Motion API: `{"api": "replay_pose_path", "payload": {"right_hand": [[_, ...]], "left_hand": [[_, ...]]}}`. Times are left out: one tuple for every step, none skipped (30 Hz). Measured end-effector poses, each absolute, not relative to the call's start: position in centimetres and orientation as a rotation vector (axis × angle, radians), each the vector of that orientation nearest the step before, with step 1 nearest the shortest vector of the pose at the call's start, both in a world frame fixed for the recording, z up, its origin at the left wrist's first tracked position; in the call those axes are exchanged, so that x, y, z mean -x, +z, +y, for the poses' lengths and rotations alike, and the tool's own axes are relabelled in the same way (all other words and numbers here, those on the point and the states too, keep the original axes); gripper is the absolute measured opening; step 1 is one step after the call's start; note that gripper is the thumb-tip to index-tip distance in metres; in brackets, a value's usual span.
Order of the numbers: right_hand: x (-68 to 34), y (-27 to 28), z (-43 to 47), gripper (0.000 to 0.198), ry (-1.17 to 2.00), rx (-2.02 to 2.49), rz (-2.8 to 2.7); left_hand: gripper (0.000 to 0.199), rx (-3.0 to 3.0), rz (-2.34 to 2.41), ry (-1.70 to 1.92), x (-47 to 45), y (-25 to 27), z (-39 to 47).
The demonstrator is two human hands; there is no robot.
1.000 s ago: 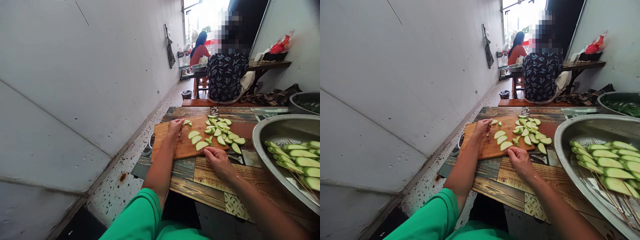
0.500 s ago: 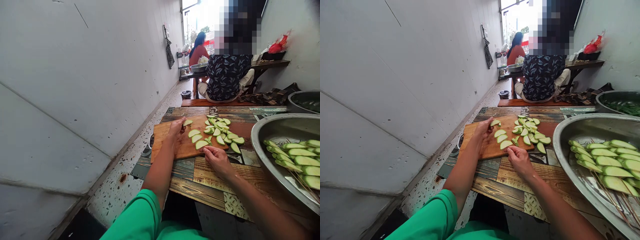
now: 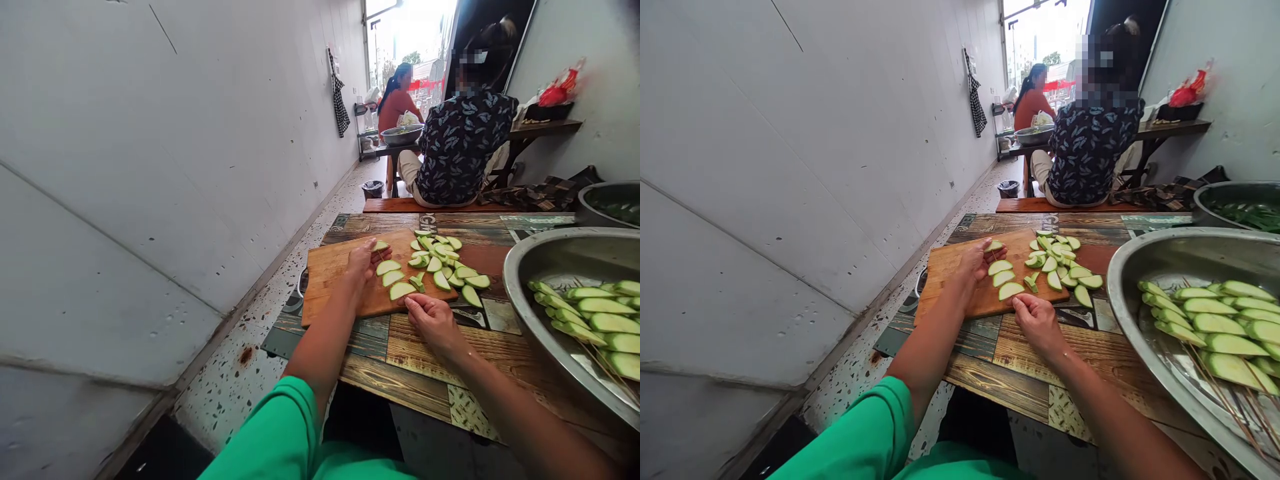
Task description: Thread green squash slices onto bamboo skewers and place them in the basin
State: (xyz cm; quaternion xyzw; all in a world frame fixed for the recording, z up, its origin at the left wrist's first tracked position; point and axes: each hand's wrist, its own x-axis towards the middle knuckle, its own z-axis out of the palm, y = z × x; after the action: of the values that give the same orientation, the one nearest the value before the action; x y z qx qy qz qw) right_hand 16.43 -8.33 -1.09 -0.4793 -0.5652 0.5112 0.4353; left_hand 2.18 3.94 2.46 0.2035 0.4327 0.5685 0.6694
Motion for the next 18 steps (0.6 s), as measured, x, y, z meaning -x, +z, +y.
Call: {"api": "replay_pose_path", "payload": {"right_hand": [[-16.4, -1.1, -8.3, 0.042, 1.275, 1.195, -1.396], [-16.4, -1.2, -8.3, 0.041, 1.277, 1.196, -1.383], [-16.4, -1.2, -8.3, 0.041, 1.279, 1.198, -1.368], [-16.3, -1.3, -8.3, 0.040, 1.283, 1.198, -1.356], [-16.3, -1.3, -8.3, 0.040, 1.284, 1.198, -1.348], [-16.3, -1.3, -8.3, 0.039, 1.280, 1.197, -1.348], [-16.4, -1.3, -8.3, 0.039, 1.272, 1.195, -1.355], [-16.4, -1.2, -8.3, 0.039, 1.259, 1.193, -1.364], [-16.4, -1.2, -8.4, 0.039, 1.247, 1.192, -1.374], [-16.4, -1.1, -8.4, 0.040, 1.238, 1.193, -1.380], [-16.4, -1.1, -8.4, 0.040, 1.232, 1.194, -1.384], [-16.4, -1.0, -8.3, 0.041, 1.231, 1.195, -1.386], [-16.4, -1.0, -8.3, 0.041, 1.229, 1.197, -1.381], [-16.4, -1.0, -8.3, 0.042, 1.228, 1.201, -1.371], [-16.4, -1.0, -8.2, 0.042, 1.224, 1.204, -1.358], [-16.4, -1.1, -8.1, 0.043, 1.218, 1.205, -1.344], [-16.4, -1.3, -8.0, 0.044, 1.211, 1.203, -1.331], [-16.5, -1.4, -7.8, 0.044, 1.203, 1.199, -1.321]], "left_hand": [[0.015, -0.460, 0.969, 1.289, -2.3, 2.4, 3.9], [0.014, -0.462, 0.961, 1.299, -2.4, 2.3, 3.9], [0.013, -0.466, 0.953, 1.307, -2.5, 2.2, 3.9], [0.012, -0.469, 0.948, 1.311, -2.6, 2.1, 3.9], [0.013, -0.473, 0.942, 1.310, -2.6, 2.1, 3.8], [0.014, -0.480, 0.936, 1.308, -2.7, 2.0, 3.8], [0.015, -0.486, 0.929, 1.302, -2.7, 2.0, 3.7], [0.016, -0.489, 0.925, 1.296, -2.8, 2.1, 3.6], [0.016, -0.488, 0.923, 1.291, -2.8, 2.1, 3.6], [0.016, -0.485, 0.922, 1.288, -2.9, 2.2, 3.5], [0.016, -0.482, 0.922, 1.289, -3.0, 2.2, 3.5], [0.015, -0.478, 0.928, 1.288, -3.1, 2.2, 3.4], [0.015, -0.481, 0.933, 1.279, -3.2, 2.2, 3.4], [0.015, -0.493, 0.935, 1.269, -3.4, 2.2, 3.3], [0.015, -0.513, 0.934, 1.256, -3.6, 2.1, 3.3], [0.014, -0.538, 0.931, 1.241, -3.9, 2.1, 3.2], [0.015, -0.567, 0.926, 1.226, -4.1, 2.0, 3.2], [0.015, -0.595, 0.922, 1.213, -4.3, 2.0, 3.1]]}}
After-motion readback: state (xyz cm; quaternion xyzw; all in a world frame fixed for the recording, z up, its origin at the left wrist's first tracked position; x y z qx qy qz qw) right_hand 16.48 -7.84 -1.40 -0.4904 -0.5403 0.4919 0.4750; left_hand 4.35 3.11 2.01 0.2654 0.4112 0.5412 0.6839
